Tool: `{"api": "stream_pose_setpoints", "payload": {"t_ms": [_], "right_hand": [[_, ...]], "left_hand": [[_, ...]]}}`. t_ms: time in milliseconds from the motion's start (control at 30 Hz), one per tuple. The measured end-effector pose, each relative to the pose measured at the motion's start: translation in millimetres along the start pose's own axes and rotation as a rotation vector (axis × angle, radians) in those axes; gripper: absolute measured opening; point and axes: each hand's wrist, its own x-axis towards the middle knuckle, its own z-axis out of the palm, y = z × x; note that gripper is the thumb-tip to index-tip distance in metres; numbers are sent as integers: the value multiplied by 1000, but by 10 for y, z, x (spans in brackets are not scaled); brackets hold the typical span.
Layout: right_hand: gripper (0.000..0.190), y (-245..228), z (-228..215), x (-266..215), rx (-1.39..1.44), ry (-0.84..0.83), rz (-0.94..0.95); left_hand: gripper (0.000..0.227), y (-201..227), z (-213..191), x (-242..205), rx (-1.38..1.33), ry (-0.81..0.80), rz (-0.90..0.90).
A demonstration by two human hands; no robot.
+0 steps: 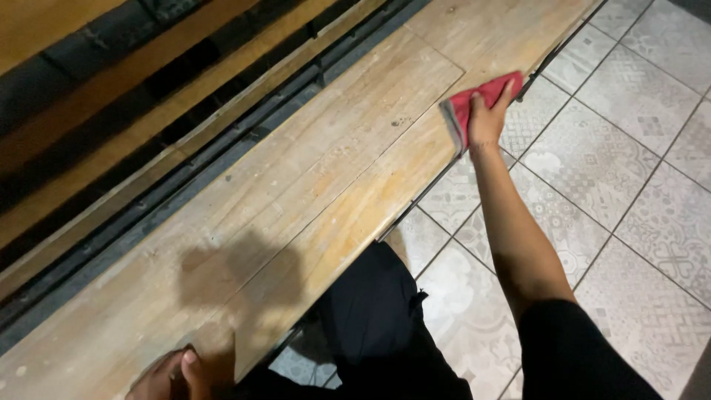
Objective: The person sits on the floor and sands a long wooden plank using a red sanding block. They move the block back and forth along the length of the plank, occasionally adjusting their grip and position to cover different areas.
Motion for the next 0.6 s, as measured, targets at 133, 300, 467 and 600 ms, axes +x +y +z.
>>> {"api": "stream_pose_setpoints", "payload": {"t_ms": [133,300,467,600], "right_hand": [[75,-428,141,-769,-837,-64,-156],[85,-875,483,-2399,-899,-678,-821],[81,-1240,705,-1657,-838,-890,-890],[75,-958,824,-961,-1274,-549,-597]], "left_hand": [[45,-426,79,-117,246,-101,-165],[41,-439,153,-153,58,295,180],[7,-1184,483,-384,189,439,330],[10,-1064,443,-434,242,424,217]]}}
